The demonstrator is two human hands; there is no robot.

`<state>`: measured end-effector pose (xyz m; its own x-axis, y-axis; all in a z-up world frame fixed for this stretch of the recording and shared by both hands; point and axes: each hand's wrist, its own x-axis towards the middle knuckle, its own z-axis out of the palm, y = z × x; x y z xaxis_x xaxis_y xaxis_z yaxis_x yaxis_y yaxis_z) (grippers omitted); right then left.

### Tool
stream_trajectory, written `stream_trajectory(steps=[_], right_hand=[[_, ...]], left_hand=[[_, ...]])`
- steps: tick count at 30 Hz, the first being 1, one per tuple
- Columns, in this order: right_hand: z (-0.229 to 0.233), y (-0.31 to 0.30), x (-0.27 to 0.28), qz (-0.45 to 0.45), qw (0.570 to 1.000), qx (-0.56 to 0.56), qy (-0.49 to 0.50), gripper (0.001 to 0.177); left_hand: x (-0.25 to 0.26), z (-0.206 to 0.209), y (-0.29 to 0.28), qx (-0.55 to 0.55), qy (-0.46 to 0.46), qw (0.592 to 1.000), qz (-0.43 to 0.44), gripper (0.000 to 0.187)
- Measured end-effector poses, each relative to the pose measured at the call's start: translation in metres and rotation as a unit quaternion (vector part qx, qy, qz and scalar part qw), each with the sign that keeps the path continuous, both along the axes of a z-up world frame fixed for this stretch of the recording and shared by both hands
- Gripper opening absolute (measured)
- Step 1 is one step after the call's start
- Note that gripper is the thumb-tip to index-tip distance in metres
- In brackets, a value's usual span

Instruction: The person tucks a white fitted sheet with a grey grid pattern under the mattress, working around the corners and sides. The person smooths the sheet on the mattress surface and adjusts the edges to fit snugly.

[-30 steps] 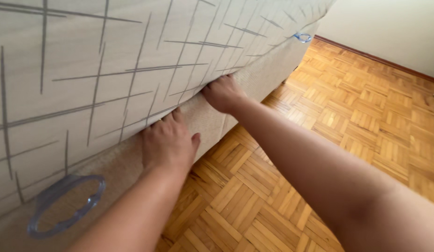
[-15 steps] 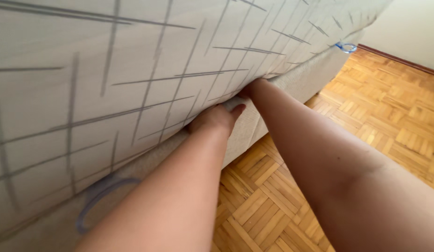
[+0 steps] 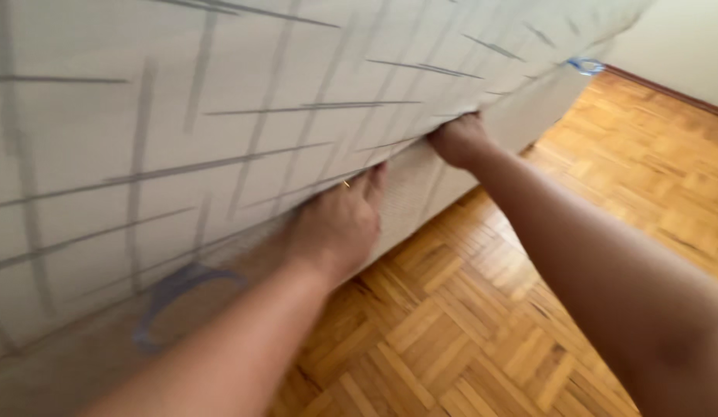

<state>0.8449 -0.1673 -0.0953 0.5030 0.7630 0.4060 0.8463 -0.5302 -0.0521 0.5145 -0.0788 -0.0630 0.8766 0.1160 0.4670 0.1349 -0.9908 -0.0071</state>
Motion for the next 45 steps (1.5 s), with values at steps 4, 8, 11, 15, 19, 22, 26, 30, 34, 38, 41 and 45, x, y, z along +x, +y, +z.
stream_trajectory(steps=[4, 8, 11, 15, 19, 22, 26, 30, 34, 38, 41, 45], right_hand=[[-0.009, 0.036, 0.043, -0.018, 0.999, -0.028, 0.002, 0.066], [-0.011, 0.022, 0.034, 0.010, 0.998, 0.024, -0.057, 0.059], [-0.003, 0.010, -0.026, -0.055, 0.993, 0.084, 0.063, 0.044], [0.004, -0.013, -0.108, -0.085, 0.849, 0.417, 0.314, 0.030], [0.008, -0.024, -0.142, -0.098, 0.569, 0.517, 0.631, 0.026], [0.019, -0.021, -0.121, -0.071, 0.508, 0.519, 0.684, 0.025], [0.010, -0.006, -0.095, 0.003, 0.490, 0.510, 0.707, 0.021], [0.005, -0.004, -0.086, -0.036, 0.538, 0.503, 0.675, 0.017], [0.025, 0.007, -0.092, -0.092, 0.595, 0.485, 0.635, 0.017], [0.045, 0.028, -0.100, -0.153, 0.667, 0.448, 0.575, 0.025], [0.062, 0.025, -0.093, -0.161, 0.658, 0.405, 0.613, 0.019], [0.052, 0.011, -0.084, -0.190, 0.551, 0.502, 0.639, 0.023]], left_hand=[[0.003, -0.005, -0.015, 0.026, -0.038, 0.998, 0.036, 0.073], [-0.011, 0.015, -0.037, -0.065, 0.019, 0.996, 0.058, 0.051], [-0.040, 0.033, -0.044, -0.265, 0.009, 0.963, 0.042, 0.051], [-0.051, 0.040, -0.042, -0.641, -0.027, 0.755, 0.133, 0.041], [-0.060, 0.025, -0.028, -0.810, -0.196, 0.546, 0.087, 0.030], [-0.058, 0.018, -0.021, -0.815, -0.192, 0.540, 0.090, 0.022], [-0.051, 0.011, -0.012, -0.863, -0.256, 0.431, 0.065, 0.021], [-0.042, 0.010, -0.011, -0.853, -0.267, 0.435, 0.111, 0.025], [-0.035, 0.015, -0.010, -0.837, -0.284, 0.450, 0.128, 0.023], [-0.037, 0.013, -0.011, -0.843, -0.298, 0.427, 0.137, 0.021], [-0.031, 0.021, -0.010, -0.863, -0.302, 0.388, 0.115, 0.017], [-0.039, 0.023, -0.010, -0.880, -0.292, 0.352, 0.129, 0.022]])
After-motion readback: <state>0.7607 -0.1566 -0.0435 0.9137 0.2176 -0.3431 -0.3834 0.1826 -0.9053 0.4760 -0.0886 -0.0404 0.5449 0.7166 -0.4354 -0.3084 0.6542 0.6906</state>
